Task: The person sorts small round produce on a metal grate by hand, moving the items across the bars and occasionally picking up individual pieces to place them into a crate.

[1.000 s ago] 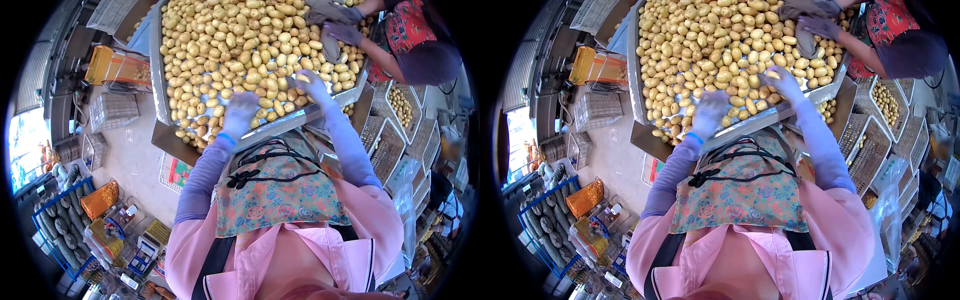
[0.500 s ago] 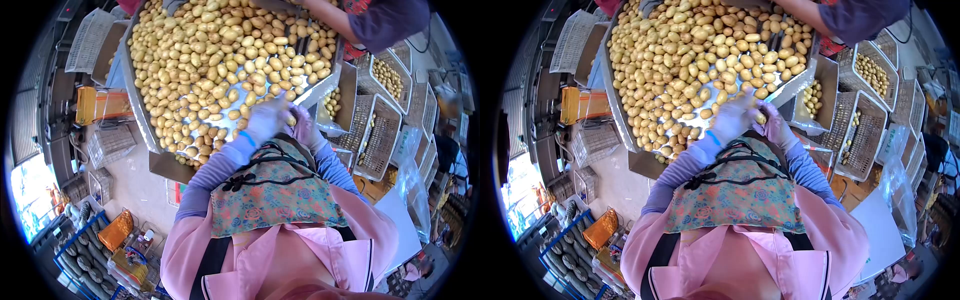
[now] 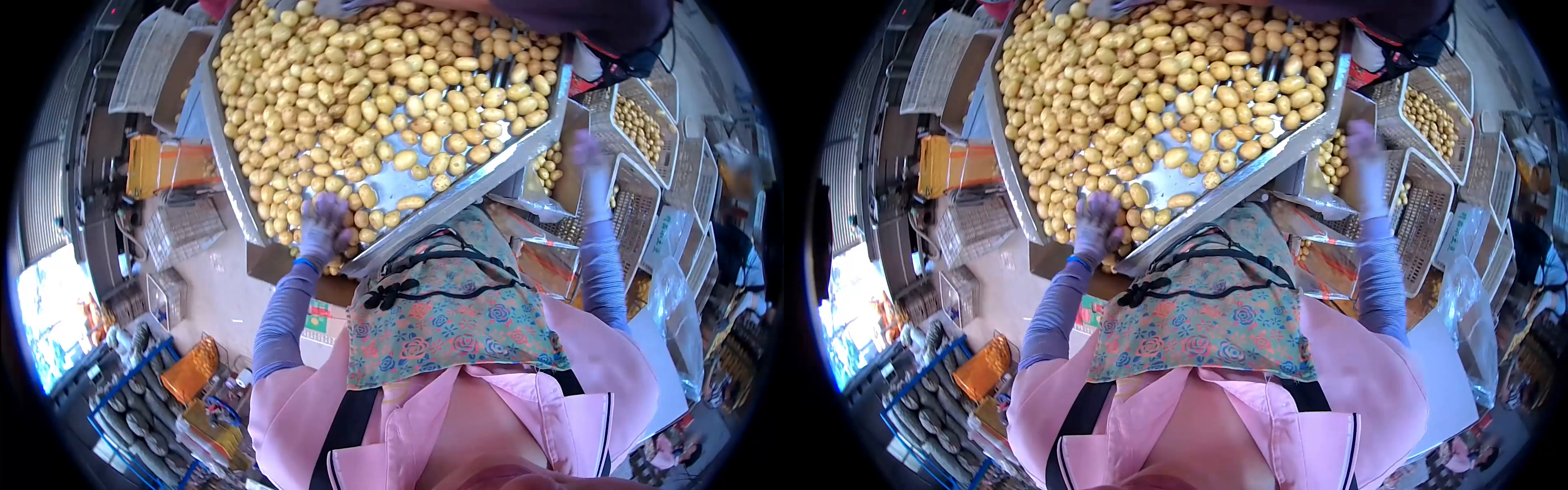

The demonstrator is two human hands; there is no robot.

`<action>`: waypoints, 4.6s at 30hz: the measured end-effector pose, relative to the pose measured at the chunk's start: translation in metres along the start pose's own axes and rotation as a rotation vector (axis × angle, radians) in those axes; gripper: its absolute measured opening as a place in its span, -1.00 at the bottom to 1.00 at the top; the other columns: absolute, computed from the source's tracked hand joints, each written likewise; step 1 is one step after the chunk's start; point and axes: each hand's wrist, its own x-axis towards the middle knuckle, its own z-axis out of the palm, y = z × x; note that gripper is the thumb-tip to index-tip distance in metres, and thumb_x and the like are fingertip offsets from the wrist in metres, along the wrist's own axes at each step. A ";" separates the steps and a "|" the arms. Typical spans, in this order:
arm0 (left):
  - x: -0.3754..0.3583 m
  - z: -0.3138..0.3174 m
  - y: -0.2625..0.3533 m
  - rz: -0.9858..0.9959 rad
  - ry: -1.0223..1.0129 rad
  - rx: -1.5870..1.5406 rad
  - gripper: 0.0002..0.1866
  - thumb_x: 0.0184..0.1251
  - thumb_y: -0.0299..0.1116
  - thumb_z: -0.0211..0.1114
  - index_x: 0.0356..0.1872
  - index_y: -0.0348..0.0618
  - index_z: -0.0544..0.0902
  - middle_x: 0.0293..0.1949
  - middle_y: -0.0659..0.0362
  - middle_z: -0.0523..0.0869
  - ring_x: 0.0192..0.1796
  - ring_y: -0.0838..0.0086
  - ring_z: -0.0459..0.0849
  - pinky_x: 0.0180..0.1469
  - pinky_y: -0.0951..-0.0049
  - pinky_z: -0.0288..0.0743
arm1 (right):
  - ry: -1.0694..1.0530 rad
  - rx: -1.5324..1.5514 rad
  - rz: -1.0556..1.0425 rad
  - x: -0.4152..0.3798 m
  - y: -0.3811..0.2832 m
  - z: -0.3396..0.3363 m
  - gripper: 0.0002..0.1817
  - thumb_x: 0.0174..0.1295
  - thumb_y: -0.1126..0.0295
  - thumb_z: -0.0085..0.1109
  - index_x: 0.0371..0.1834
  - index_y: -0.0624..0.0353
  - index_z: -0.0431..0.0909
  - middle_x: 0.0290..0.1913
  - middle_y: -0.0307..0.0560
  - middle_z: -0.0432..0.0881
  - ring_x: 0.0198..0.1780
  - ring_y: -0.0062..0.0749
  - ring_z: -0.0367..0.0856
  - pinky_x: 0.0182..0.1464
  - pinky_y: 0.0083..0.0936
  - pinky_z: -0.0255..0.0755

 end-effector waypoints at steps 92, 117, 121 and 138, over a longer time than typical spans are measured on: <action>0.178 -0.058 -0.080 -0.441 0.140 -0.444 -0.54 0.36 -0.32 0.10 0.29 0.01 0.46 0.01 -0.12 0.72 -0.01 -0.06 0.74 0.00 -0.03 0.61 | -0.964 -1.503 -0.706 0.021 -0.170 0.486 -0.66 0.07 0.18 0.42 -0.09 0.03 0.78 -0.04 -0.15 0.80 -0.03 -0.29 0.78 -0.11 -0.31 0.63; 0.201 -0.078 0.099 -0.017 0.123 -0.144 -0.47 0.41 -0.23 0.18 0.36 -0.16 0.43 0.20 -0.18 0.57 -0.05 -0.01 0.74 -0.06 0.05 0.66 | -0.258 1.814 0.658 -0.099 -0.109 0.072 -0.47 0.23 0.03 0.23 0.14 0.14 0.45 0.06 -0.07 0.59 -0.03 -0.41 0.68 -0.23 -0.55 0.68; 0.224 -0.050 0.097 -0.113 0.161 -0.013 -0.50 0.30 -0.36 0.18 0.29 -0.09 0.47 0.07 -0.14 0.58 -0.05 0.06 0.75 -0.16 0.03 0.68 | -0.203 1.717 0.139 0.019 -0.070 -0.106 -0.15 0.22 -0.05 0.28 0.45 0.21 0.20 0.27 0.16 0.47 0.31 -0.04 0.48 0.30 -0.17 0.51; 0.191 -0.094 0.157 0.108 0.510 -0.759 -0.33 0.31 -0.13 0.37 0.36 -0.25 0.41 0.00 -0.16 0.69 0.01 0.00 0.72 0.05 0.10 0.61 | -0.625 1.086 0.760 -0.158 -0.095 0.210 -0.44 0.51 0.02 0.05 0.47 -0.05 0.28 0.14 -0.08 0.60 0.01 -0.28 0.72 0.07 -0.35 0.66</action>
